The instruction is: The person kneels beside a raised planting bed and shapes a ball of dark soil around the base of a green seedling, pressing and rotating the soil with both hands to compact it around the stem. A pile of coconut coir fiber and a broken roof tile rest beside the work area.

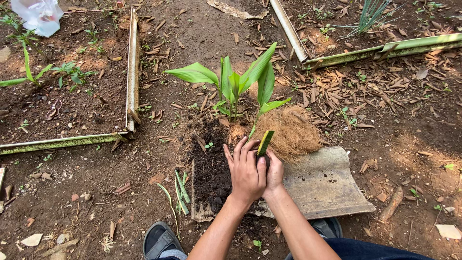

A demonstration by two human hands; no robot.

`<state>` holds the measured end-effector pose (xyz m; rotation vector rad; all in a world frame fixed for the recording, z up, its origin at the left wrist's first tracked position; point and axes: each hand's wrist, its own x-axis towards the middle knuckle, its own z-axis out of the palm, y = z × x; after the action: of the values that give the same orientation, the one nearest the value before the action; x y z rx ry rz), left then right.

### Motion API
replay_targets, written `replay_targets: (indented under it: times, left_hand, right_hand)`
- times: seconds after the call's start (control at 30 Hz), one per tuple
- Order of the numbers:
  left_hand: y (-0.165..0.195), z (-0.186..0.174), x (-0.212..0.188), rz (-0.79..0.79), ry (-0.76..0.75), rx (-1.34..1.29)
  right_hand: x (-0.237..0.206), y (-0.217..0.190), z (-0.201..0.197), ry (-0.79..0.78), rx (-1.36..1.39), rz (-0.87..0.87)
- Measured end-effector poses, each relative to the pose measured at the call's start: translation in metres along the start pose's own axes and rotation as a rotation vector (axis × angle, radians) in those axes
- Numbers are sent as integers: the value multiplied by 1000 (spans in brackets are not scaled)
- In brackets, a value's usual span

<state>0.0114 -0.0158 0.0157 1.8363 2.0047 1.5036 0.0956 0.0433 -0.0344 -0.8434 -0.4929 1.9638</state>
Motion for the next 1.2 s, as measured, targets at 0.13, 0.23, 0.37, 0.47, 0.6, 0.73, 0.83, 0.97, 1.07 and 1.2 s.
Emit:
replay_targets:
  times: [0.13, 0.23, 0.37, 0.47, 0.6, 0.73, 0.83, 0.97, 1.07, 1.2]
  left_hand:
    - [-6, 2, -2, -31, 4, -28]
    - [-9, 5, -3, -108, -52, -28]
    - [-16, 11, 1, -256, -40, -15]
    - [-18, 11, 1, -410, 2, -214]
    - [-21, 12, 13, -705, 62, -558]
    - [-24, 7, 17, -876, 92, -816]
    - [-26, 5, 19, -873, 140, -1176]
    - [-18, 9, 16, -858, 60, -1303]
    - [-8, 12, 14, -804, 74, -1019]
    - [-4, 4, 9, -424, 159, -374]
  right_hand:
    - [-1, 4, 4, 18, -41, 45]
    - [-8, 0, 14, 83, -30, 87]
    - [-13, -7, 32, 247, -26, 85]
    - [-14, -10, 35, 214, -4, 46]
    - [-6, -11, 34, 122, 51, -37]
    - [-7, -10, 32, 52, -137, -135]
    - [-7, -10, 34, 68, -172, -172]
    - [-7, -11, 34, 114, -129, -117]
    - [-8, -5, 30, 52, -37, -40]
    - [-11, 6, 25, -64, 71, -28]
